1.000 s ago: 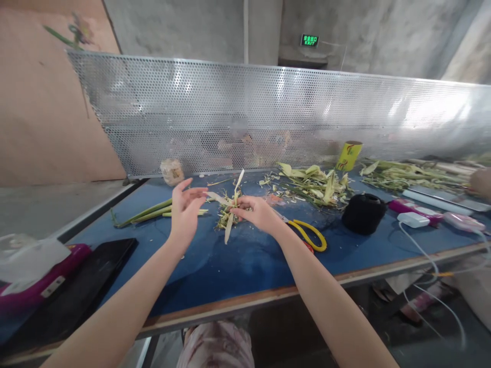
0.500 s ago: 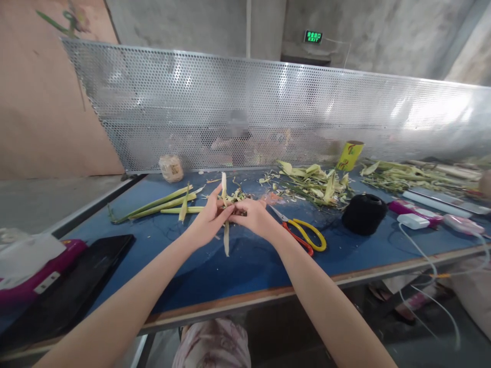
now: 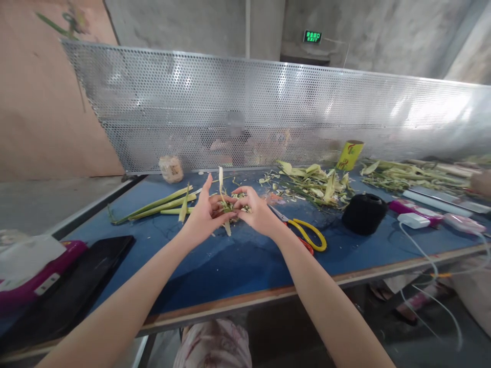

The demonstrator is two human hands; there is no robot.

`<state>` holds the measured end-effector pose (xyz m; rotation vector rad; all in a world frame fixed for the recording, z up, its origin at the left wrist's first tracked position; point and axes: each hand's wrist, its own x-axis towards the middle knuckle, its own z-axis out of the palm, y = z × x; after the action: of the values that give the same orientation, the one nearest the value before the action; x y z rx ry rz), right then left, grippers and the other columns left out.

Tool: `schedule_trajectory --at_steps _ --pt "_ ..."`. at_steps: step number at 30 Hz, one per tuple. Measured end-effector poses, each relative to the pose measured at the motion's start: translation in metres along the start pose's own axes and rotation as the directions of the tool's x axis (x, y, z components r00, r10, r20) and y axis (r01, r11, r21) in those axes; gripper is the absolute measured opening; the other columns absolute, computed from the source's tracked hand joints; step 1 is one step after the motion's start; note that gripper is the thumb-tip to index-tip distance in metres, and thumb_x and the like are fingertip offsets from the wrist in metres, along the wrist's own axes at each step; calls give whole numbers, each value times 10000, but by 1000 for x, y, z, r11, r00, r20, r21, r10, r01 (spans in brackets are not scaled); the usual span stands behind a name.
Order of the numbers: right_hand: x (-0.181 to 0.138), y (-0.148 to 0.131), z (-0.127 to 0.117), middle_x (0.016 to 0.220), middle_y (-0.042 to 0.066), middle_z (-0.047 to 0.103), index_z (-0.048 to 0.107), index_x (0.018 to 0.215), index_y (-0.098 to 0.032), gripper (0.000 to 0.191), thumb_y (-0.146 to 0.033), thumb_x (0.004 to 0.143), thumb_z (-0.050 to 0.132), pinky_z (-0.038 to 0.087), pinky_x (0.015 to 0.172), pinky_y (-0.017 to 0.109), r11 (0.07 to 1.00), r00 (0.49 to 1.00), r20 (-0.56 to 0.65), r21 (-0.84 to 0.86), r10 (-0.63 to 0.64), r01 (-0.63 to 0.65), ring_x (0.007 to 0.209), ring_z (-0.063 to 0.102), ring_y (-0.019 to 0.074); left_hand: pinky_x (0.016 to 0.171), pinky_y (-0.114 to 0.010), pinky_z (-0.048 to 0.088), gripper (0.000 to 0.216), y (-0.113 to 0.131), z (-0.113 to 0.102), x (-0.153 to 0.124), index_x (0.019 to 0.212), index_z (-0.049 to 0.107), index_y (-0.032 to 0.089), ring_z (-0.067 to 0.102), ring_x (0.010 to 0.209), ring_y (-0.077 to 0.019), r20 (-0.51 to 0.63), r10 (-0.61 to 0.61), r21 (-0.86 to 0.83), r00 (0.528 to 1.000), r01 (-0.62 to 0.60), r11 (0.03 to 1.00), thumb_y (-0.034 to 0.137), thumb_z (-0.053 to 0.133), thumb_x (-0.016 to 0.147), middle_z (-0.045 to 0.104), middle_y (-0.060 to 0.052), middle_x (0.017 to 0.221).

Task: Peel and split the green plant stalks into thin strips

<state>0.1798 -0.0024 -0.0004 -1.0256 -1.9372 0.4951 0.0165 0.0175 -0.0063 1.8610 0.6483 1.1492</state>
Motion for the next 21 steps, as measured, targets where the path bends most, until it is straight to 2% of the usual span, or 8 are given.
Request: schedule_trajectory --at_steps 4,7,12,15,17,19,21 --pt "1 0 0 803 24 585 427 953 -190 183 -178 773 458 423 757 333 998 999 24 49 25 -27 726 587 150 666 -279 437 928 -3 -3 1 1368 -98 198 529 668 -110 -30 7 145 1000 -2 989 203 573 727 612 -32 847" --pt "1 1 -2 808 23 600 445 951 -193 197 -163 759 479 392 805 353 999 1000 -14 -28 18 -18 758 589 160 583 -250 398 887 -2 -3 1 1369 -99 166 473 580 -96 -24 10 265 1000 -3 964 199 533 747 570 7 728" --pt "0 4 -5 756 5 624 454 1036 -207 275 -150 768 480 359 836 389 992 999 -18 -118 52 -53 768 585 174 549 -221 364 870 0 -3 0 1361 -119 105 432 535 -87 7 3 307 1000 -5 952 162 498 750 487 47 626" --pt "0 3 -4 852 25 638 526 1033 -242 249 -209 788 500 305 893 418 966 999 -47 -257 -11 -2 916 546 204 607 -233 395 908 -3 -1 -1 1349 -178 128 501 611 -101 30 -14 259 999 6 966 160 504 750 561 5 724" --pt "2 2 -3 977 39 615 588 973 -255 208 -282 771 545 327 881 400 957 991 -106 -285 -84 51 1005 499 221 664 -254 418 960 -6 1 -3 1319 -257 159 547 682 -116 50 -31 172 998 22 985 162 516 750 589 -13 779" --pt "4 1 -2 1020 45 600 624 901 -243 182 -308 733 594 359 862 378 973 982 -142 -212 -124 92 1020 492 218 691 -270 432 1005 -7 5 -4 1289 -313 191 567 710 -123 62 -38 77 997 33 996 170 533 748 591 -4 772" --pt "6 3 -1 985 48 609 635 834 -219 150 -289 702 626 368 869 370 992 987 -120 -74 -108 99 985 520 205 677 -272 439 1047 -6 9 -4 1276 -333 196 562 672 -116 67 -55 21 996 54 998 173 562 732 578 19 719"
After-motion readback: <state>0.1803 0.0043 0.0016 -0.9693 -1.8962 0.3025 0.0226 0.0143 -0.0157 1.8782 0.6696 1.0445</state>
